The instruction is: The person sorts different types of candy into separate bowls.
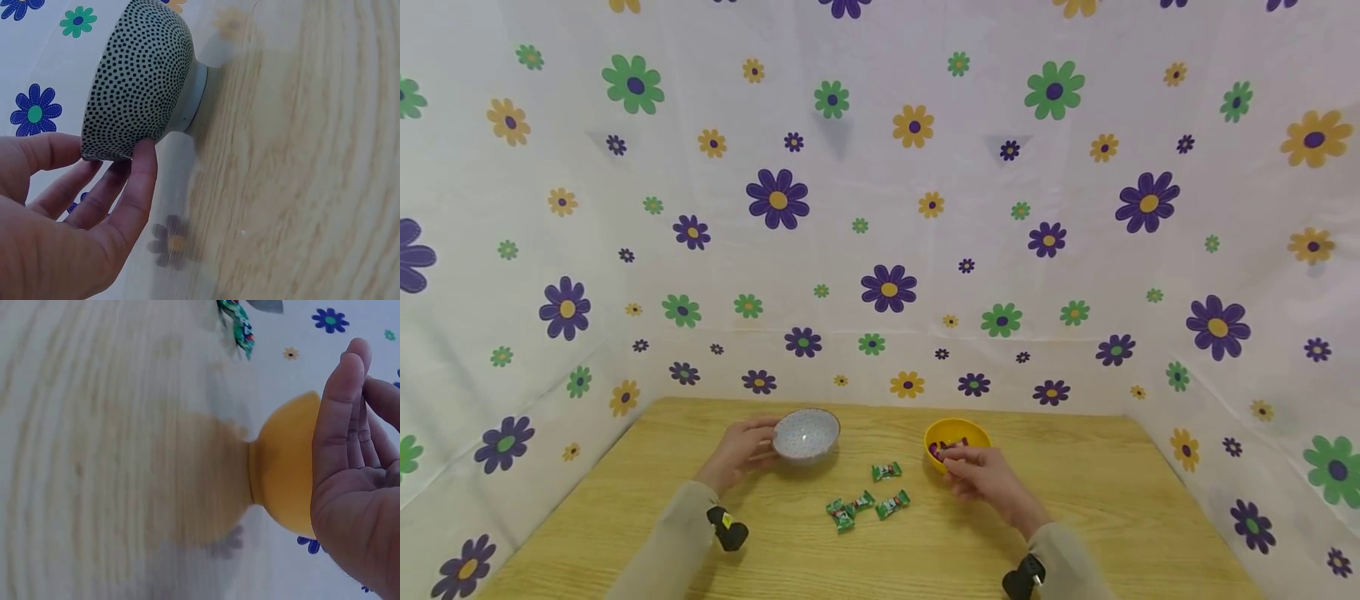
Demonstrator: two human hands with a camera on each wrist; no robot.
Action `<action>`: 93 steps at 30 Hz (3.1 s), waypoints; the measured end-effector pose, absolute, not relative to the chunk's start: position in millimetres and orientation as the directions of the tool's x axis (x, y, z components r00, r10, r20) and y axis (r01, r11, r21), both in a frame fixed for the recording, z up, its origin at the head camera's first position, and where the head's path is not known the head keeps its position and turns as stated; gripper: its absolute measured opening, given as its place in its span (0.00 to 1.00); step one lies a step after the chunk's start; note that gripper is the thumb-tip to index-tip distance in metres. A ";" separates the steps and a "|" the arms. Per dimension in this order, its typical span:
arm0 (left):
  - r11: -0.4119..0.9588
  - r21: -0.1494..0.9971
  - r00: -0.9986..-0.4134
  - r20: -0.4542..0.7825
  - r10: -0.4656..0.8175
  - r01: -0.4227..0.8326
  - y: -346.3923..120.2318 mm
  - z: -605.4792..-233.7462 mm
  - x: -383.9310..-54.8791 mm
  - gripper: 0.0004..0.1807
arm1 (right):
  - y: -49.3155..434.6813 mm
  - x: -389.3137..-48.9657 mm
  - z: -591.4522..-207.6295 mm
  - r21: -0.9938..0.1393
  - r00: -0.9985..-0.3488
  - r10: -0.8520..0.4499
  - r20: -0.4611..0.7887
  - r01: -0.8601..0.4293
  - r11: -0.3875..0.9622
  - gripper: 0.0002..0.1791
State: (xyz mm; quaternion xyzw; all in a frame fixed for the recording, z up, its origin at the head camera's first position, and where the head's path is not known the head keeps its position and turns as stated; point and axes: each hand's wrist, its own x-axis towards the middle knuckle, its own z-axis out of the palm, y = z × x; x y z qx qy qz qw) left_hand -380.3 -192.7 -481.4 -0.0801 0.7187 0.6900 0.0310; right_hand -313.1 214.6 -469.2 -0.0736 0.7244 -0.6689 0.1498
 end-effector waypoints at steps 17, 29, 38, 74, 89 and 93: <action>0.046 0.983 -0.980 -0.173 -0.094 -0.178 -191.4 -481.1 -381.0 0.17 | 178.8 -310.3 -485.6 -0.937 -0.826 -0.555 -0.100 -0.109 0.331 0.20; 0.078 0.981 -0.980 -0.167 -0.111 -0.176 -192.1 -481.8 -383.0 0.17 | 157.7 -317.4 -488.2 -0.857 -0.856 -0.511 -0.080 -0.202 0.473 0.15; 0.087 0.981 -0.981 -0.161 -0.112 -0.171 -191.4 -480.2 -379.6 0.17 | 150.1 -324.4 -493.0 -0.841 -0.824 -0.564 -0.049 -0.270 0.468 0.11; 0.061 0.988 -0.990 -0.141 -0.020 -0.142 -201.1 -488.5 -384.8 0.18 | 148.3 -328.5 -489.1 -0.869 -0.837 -0.544 -0.057 -0.227 0.440 0.08; 0.091 0.985 -0.989 -0.145 -0.013 -0.146 -200.6 -490.8 -384.5 0.18 | 138.8 -329.7 -494.5 -0.944 -0.896 -0.443 -0.041 -0.110 0.311 0.13; 0.062 0.987 -0.989 -0.148 -0.008 -0.149 -200.7 -491.4 -385.1 0.18 | 133.5 -330.1 -492.2 -0.952 -0.907 -0.418 -0.045 -0.088 0.294 0.14</action>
